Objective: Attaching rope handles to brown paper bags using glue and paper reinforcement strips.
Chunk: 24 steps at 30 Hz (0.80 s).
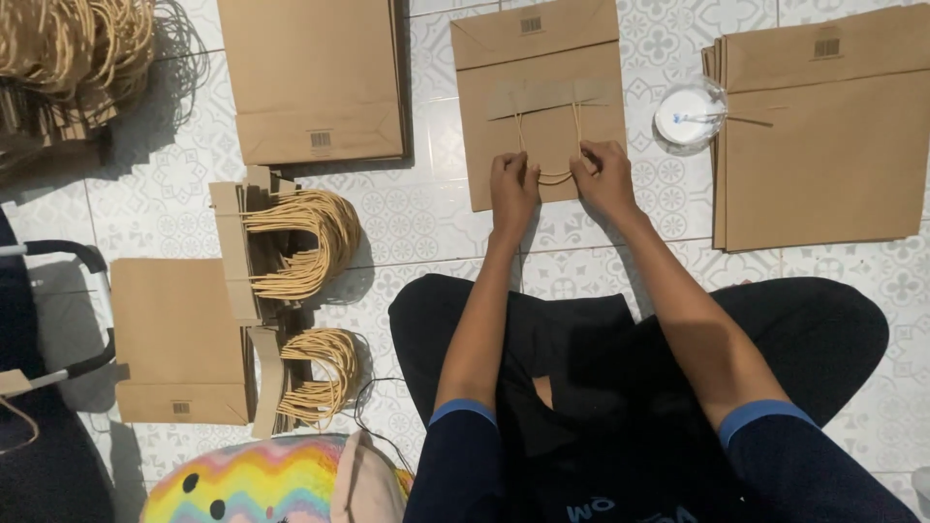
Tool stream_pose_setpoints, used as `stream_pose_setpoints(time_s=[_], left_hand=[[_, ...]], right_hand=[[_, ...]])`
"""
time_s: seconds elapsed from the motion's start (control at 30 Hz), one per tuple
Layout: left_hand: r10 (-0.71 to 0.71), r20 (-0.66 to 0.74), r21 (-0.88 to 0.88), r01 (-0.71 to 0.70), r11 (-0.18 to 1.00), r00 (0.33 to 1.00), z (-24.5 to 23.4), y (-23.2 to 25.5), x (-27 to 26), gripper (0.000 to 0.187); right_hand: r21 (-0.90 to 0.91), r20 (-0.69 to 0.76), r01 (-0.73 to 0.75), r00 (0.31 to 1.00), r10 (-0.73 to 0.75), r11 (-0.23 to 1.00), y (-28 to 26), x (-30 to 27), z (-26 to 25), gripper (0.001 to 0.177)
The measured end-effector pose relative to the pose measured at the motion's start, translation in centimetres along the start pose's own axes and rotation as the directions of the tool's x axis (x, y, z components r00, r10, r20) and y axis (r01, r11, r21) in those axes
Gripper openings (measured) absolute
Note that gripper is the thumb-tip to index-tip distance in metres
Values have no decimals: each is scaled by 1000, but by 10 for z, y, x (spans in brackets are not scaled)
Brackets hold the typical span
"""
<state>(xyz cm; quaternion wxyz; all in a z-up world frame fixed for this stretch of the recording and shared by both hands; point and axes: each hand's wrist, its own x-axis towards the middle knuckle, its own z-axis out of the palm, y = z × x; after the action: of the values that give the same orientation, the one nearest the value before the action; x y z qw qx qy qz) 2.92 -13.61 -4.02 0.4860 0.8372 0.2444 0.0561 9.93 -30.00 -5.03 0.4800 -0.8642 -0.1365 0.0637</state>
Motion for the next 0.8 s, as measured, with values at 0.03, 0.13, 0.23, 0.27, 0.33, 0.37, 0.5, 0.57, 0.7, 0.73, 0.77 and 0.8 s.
stream_pose_setpoints(time_s=[0.03, 0.13, 0.23, 0.27, 0.33, 0.37, 0.5, 0.57, 0.7, 0.73, 0.77, 0.8], left_hand=[[-2, 4, 0, 2, 1000, 1000, 4, -2, 1, 37], [-84, -50, -171, 74, 983, 995, 10, -9, 5, 35], [-98, -94, -192, 79, 978, 991, 14, -12, 9, 37], [-118, -125, -236, 86, 968, 985, 16, -12, 11, 40], [-139, -154, -280, 92, 956, 978, 22, -19, 16, 46], [-162, -164, -337, 99, 936, 973, 27, -26, 20, 46], [-207, -94, -546, 123, 829, 974, 34, -38, 29, 57], [-147, -44, -605, 91, 791, 988, 12, -11, 15, 52], [-137, 95, -804, 157, 573, 986, -20, 26, -7, 41], [-130, 100, -806, 157, 571, 986, -19, 28, -9, 41], [-166, 75, -876, 144, 460, 983, -19, 30, -12, 39], [-205, 54, -931, 123, 342, 977, -18, 32, -13, 41]], right_hand=[[-1, 0, -4, 1000, 4, 1000, 4, 1, 1, 33], [48, -29, -26, 999, 28, 999, 18, 6, 9, 34], [81, -36, -96, 994, 99, 992, 28, 11, 17, 34], [144, -28, -148, 988, 154, 978, 26, 12, 18, 34], [207, -16, -200, 978, 208, 958, 30, 15, 19, 35], [282, -20, -229, 969, 245, 932, 36, 18, 21, 35], [453, -14, -254, 956, 292, 854, 16, 16, 4, 34], [456, 9, -234, 966, 258, 859, 8, 13, -4, 35], [444, 167, -236, 970, 179, 865, -12, 2, -28, 42], [441, 159, -233, 971, 179, 867, -22, -4, -39, 42], [387, 224, -220, 965, 140, 896, -32, -11, -49, 41], [333, 289, -200, 952, 102, 922, -42, -16, -60, 41]])
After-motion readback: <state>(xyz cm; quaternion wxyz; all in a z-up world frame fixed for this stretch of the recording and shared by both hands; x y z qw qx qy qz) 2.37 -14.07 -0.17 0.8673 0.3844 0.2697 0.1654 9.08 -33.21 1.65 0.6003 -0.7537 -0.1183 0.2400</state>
